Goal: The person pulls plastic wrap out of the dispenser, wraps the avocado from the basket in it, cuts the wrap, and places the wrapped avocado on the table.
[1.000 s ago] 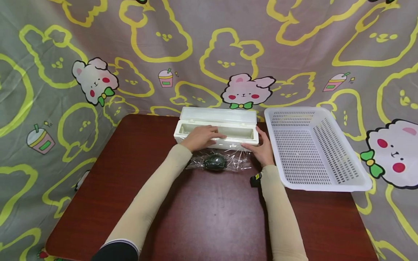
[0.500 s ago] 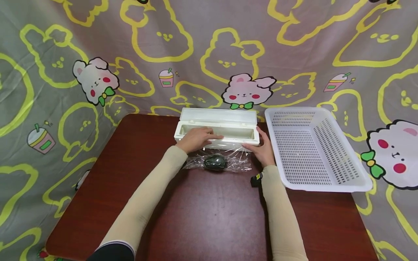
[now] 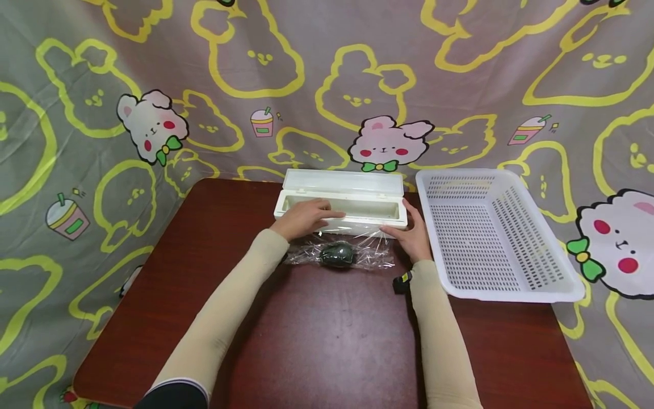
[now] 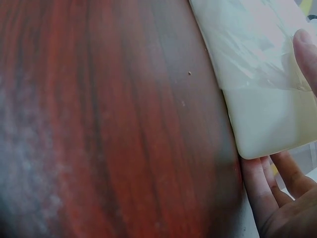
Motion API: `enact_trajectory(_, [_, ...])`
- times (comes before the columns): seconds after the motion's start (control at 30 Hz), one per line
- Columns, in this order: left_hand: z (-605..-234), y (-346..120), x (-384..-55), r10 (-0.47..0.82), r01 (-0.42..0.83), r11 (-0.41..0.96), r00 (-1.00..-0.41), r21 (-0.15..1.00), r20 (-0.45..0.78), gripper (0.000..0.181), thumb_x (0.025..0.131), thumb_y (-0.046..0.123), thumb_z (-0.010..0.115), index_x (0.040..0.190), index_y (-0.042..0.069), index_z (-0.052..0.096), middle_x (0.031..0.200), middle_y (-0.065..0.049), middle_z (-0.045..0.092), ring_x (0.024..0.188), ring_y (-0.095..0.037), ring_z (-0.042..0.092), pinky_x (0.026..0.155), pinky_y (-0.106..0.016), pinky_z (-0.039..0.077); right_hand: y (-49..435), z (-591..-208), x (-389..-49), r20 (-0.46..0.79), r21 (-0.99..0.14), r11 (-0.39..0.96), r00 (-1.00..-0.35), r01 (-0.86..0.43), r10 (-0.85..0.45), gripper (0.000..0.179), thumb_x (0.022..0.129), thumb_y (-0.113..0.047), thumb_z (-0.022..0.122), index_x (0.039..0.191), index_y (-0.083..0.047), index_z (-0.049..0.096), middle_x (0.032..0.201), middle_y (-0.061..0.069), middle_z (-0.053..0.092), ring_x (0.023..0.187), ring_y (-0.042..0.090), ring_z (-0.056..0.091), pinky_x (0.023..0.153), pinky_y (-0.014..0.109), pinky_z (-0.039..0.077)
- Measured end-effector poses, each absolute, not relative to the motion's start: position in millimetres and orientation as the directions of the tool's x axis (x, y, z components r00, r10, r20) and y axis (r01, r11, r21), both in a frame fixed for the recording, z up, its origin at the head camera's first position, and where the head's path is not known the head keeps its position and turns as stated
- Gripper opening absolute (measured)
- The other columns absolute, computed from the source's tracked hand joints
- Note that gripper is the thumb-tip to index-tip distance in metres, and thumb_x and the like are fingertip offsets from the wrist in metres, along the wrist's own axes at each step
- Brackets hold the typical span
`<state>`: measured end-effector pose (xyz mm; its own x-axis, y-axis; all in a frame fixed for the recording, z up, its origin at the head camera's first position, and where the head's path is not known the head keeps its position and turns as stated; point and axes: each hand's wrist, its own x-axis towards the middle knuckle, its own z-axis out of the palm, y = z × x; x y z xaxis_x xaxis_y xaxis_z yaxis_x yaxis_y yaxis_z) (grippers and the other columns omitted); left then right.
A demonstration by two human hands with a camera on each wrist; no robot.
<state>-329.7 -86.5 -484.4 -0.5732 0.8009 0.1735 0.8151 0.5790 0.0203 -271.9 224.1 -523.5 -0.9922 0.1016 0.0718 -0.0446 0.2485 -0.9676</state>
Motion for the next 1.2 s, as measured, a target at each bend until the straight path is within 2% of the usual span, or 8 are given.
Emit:
enact_trajectory(0.2, [-481, -97, -330, 0.805, 0.815, 0.58, -0.57, -0.016, 0.163, 0.047, 0.097, 0.019, 0.075, 0.141, 0.031, 0.065, 0.113, 0.0, 0.064, 0.106, -0.018, 0.062, 0.091, -0.03, 0.056, 229, -540, -281, 0.086, -0.973, 0.223, -0.991, -0.063, 0.098, 0.098, 0.082, -0.004, 0.087, 0.163, -0.013, 0.032, 0.156, 0.023, 0.041, 0.107, 0.009, 0.049, 0.078, 0.009, 0.047])
enact_trajectory(0.33, [-483, -108, -330, 0.8, 0.803, 0.59, -0.57, -0.08, 0.185, 0.048, 0.096, 0.022, 0.076, 0.141, 0.036, 0.065, 0.108, 0.003, 0.064, 0.1, -0.016, 0.062, 0.086, -0.03, 0.056, 235, -556, -289, 0.085, -0.968, 0.244, -0.989, -0.054, 0.12, 0.1, 0.082, -0.01, 0.088, 0.164, -0.02, 0.032, 0.156, 0.018, 0.043, 0.11, 0.008, 0.049, 0.083, 0.01, 0.045])
enact_trajectory(0.47, [-485, -117, -329, 0.805, 0.803, 0.584, -0.553, -0.12, 0.216, 0.055, 0.096, 0.018, 0.076, 0.145, 0.039, 0.06, 0.101, 0.004, 0.062, 0.091, -0.015, 0.058, 0.078, -0.03, 0.054, 238, -562, -292, 0.08, -0.967, 0.249, -0.988, -0.046, 0.132, 0.101, 0.081, -0.015, 0.09, 0.164, -0.023, 0.032, 0.155, 0.015, 0.045, 0.115, 0.013, 0.05, 0.085, 0.013, 0.045])
enact_trajectory(0.67, [-486, -124, -326, 0.802, 0.79, 0.593, -0.56, -0.158, 0.21, 0.059, 0.099, 0.016, 0.072, 0.15, 0.039, 0.055, 0.106, 0.003, 0.062, 0.093, -0.017, 0.058, 0.073, -0.031, 0.053, 235, -555, -289, 0.093, -0.962, 0.266, -0.989, -0.058, 0.119, 0.099, 0.083, -0.012, 0.089, 0.164, -0.021, 0.031, 0.157, 0.017, 0.043, 0.117, 0.016, 0.049, 0.083, 0.011, 0.045])
enact_trajectory(0.9, [-488, -126, -327, 0.789, 0.78, 0.609, -0.578, -0.142, 0.21, 0.057, 0.097, 0.019, 0.075, 0.148, 0.038, 0.057, 0.104, 0.002, 0.062, 0.093, -0.016, 0.059, 0.073, -0.03, 0.054, 225, -529, -275, 0.104, -0.968, 0.238, -0.991, -0.081, 0.088, 0.096, 0.083, -0.003, 0.085, 0.162, -0.008, 0.032, 0.157, 0.023, 0.041, 0.111, 0.013, 0.05, 0.078, 0.009, 0.047])
enact_trajectory(1.07, [-488, -129, -325, 0.783, 0.779, 0.614, -0.581, -0.127, 0.22, 0.055, 0.095, 0.021, 0.078, 0.145, 0.036, 0.061, 0.103, 0.002, 0.062, 0.092, -0.016, 0.059, 0.074, -0.03, 0.055, 226, -530, -275, 0.092, -0.966, 0.25, -0.992, -0.067, 0.091, 0.095, 0.084, -0.006, 0.085, 0.163, -0.009, 0.031, 0.157, 0.023, 0.041, 0.112, 0.014, 0.05, 0.079, 0.01, 0.047])
enact_trajectory(1.2, [-489, -132, -325, 0.784, 0.763, 0.616, -0.573, -0.193, 0.238, 0.055, 0.096, 0.025, 0.077, 0.146, 0.039, 0.059, 0.105, 0.004, 0.063, 0.092, -0.015, 0.06, 0.073, -0.029, 0.055, 224, -523, -271, 0.083, -0.967, 0.251, -0.992, -0.055, 0.099, 0.095, 0.085, -0.004, 0.085, 0.163, -0.008, 0.031, 0.155, 0.026, 0.043, 0.113, 0.014, 0.049, 0.08, 0.01, 0.046])
